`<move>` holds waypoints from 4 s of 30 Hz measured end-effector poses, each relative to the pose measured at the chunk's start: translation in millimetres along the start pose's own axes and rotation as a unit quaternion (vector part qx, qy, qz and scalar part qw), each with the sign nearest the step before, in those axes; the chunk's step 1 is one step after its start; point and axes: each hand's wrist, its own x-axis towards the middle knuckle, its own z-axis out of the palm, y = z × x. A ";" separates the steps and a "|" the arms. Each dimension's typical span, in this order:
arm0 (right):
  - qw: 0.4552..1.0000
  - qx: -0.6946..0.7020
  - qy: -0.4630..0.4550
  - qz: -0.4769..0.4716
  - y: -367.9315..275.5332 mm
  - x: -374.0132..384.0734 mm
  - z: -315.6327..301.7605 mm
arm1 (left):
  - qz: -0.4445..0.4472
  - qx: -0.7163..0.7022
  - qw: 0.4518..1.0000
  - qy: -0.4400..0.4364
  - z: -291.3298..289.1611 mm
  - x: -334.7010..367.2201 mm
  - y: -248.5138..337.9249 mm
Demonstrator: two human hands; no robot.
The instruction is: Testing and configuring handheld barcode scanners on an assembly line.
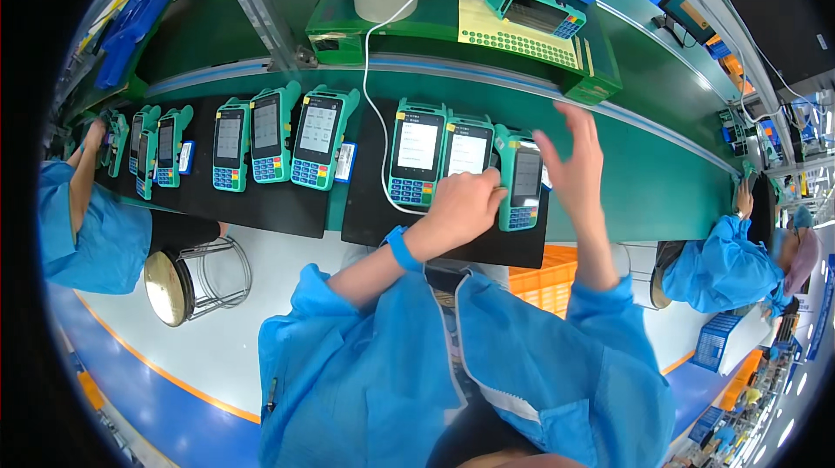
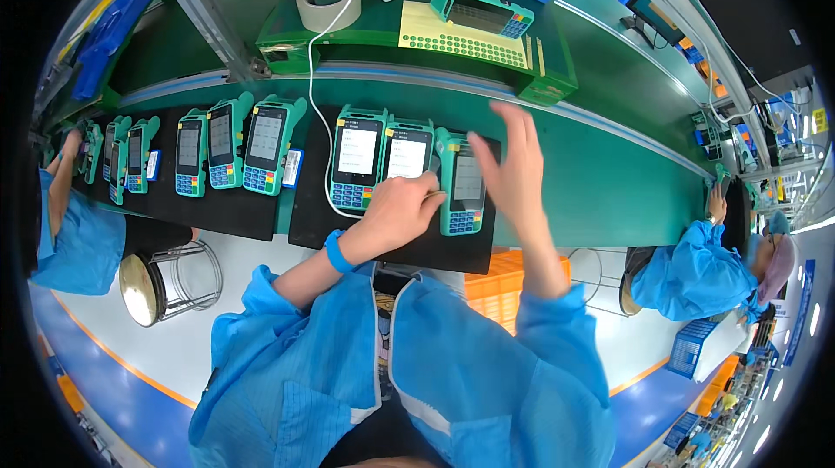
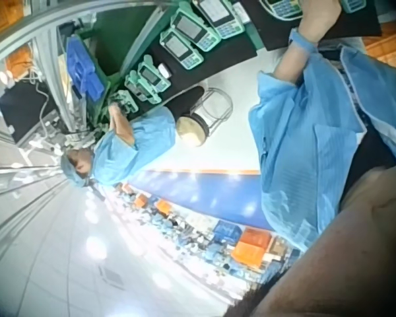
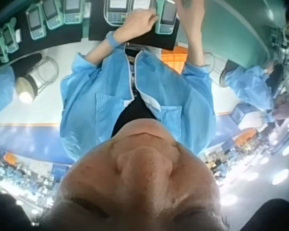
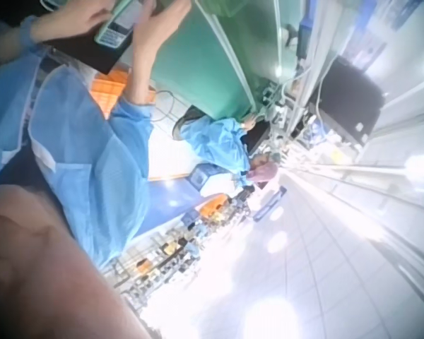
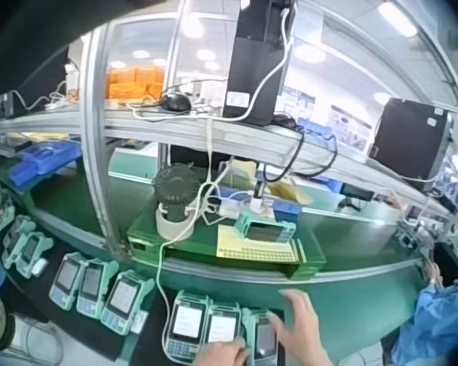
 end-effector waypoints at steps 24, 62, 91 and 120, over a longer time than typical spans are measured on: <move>0.992 0.046 -0.111 0.043 -81.9 -84.5 88.5 | -0.063 0.086 0.965 0.238 -127.2 -66.5 -0.4; 0.999 0.043 -0.016 0.016 -8.0 40.9 34.8 | 0.002 -0.068 0.998 0.007 -44.3 -29.0 -53.4; 0.940 0.100 -0.327 -0.011 -9.6 54.2 31.5 | 0.088 0.079 0.989 0.089 -2.5 -16.6 8.4; 0.985 0.100 -0.059 0.124 -59.8 -89.3 62.6 | -0.159 -0.453 0.871 0.104 -70.6 -50.0 -37.8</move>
